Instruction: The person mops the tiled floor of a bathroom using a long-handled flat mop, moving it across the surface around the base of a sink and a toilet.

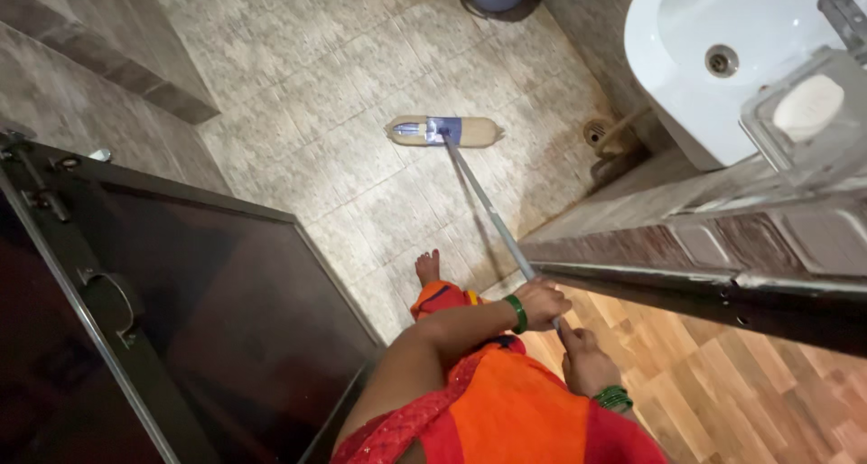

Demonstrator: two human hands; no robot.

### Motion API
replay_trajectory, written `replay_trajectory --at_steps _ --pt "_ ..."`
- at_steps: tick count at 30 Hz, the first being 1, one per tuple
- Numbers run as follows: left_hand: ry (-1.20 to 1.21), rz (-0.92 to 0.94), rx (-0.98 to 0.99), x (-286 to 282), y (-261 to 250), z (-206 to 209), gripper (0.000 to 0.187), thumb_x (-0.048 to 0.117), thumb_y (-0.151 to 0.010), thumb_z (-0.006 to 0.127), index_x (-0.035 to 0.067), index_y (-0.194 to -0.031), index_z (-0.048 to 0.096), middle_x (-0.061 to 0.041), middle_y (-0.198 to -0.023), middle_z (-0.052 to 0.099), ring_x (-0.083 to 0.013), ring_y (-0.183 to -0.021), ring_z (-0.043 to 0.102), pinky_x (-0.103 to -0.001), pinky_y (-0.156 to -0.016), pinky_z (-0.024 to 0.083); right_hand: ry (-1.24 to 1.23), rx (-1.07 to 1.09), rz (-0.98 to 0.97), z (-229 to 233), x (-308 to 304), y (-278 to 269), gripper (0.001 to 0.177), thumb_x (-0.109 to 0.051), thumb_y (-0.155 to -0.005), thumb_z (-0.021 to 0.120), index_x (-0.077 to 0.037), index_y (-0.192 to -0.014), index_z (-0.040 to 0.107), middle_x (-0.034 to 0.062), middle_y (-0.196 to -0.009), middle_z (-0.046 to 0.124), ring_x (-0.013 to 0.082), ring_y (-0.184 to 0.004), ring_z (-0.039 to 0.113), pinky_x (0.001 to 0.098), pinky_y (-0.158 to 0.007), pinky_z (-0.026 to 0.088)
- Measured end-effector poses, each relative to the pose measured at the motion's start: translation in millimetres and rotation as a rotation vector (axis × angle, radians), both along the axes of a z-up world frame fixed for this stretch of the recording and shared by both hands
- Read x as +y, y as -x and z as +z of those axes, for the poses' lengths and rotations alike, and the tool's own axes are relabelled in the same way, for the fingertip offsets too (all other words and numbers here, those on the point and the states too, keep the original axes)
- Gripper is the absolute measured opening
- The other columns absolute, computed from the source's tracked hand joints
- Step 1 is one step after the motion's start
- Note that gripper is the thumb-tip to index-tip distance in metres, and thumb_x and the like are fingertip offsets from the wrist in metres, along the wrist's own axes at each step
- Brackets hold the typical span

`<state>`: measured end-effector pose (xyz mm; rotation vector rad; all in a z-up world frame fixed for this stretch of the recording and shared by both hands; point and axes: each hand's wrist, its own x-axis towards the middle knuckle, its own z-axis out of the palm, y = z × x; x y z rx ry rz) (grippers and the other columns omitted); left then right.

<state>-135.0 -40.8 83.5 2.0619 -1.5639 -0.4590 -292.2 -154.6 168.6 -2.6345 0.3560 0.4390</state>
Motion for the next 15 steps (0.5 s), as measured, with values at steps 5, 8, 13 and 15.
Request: replay_trajectory --at_steps 5,8,13,15 --pt "-0.082 -0.004 -0.001 -3 -38 -5 0.023 0.037 -0.082 0.072 0.017 -0.092 0.067 -0.007 -0.092 0.073 -0.0299 -0.098 0.066 -0.05 -0.088 0.051 0.262 0.12 0.075 31 26 -55 0.057 -0.017 -0.093 0.053 -0.03 -0.148 0.042 0.0107 -0.119 0.065 0.0357 -0.08 0.072 0.0484 -0.069 0.06" --pt "0.146 -0.029 -0.137 10 -81 -24 0.021 0.031 -0.075 0.073 0.019 -0.09 0.067 -0.004 -0.091 0.073 -0.0284 -0.097 0.067 -0.048 -0.088 0.052 0.293 0.056 0.173 38 35 -94 0.062 -0.016 -0.09 0.053 -0.024 -0.15 0.04 0.0154 -0.115 0.065 0.0354 -0.08 0.072 0.0479 -0.068 0.059" --pt "0.184 0.018 -0.133 17 -168 -48 0.02 0.026 -0.075 0.074 0.016 -0.091 0.065 -0.005 -0.087 0.07 -0.0288 -0.089 0.065 -0.045 -0.084 0.053 0.309 0.112 0.233 28 43 -188 0.065 -0.009 -0.09 0.05 -0.014 -0.153 0.036 0.0249 -0.121 0.06 0.0391 -0.078 0.072 0.049 -0.063 0.06" --pt "0.13 0.05 -0.193 19 -210 -56 0.017 0.023 -0.077 0.071 0.016 -0.091 0.065 -0.006 -0.09 0.069 -0.0303 -0.093 0.066 -0.044 -0.084 0.053 0.31 0.033 0.245 15 44 -227 0.065 -0.009 -0.089 0.05 -0.013 -0.153 0.037 0.0261 -0.117 0.061 0.0405 -0.077 0.072 0.0497 -0.064 0.059"
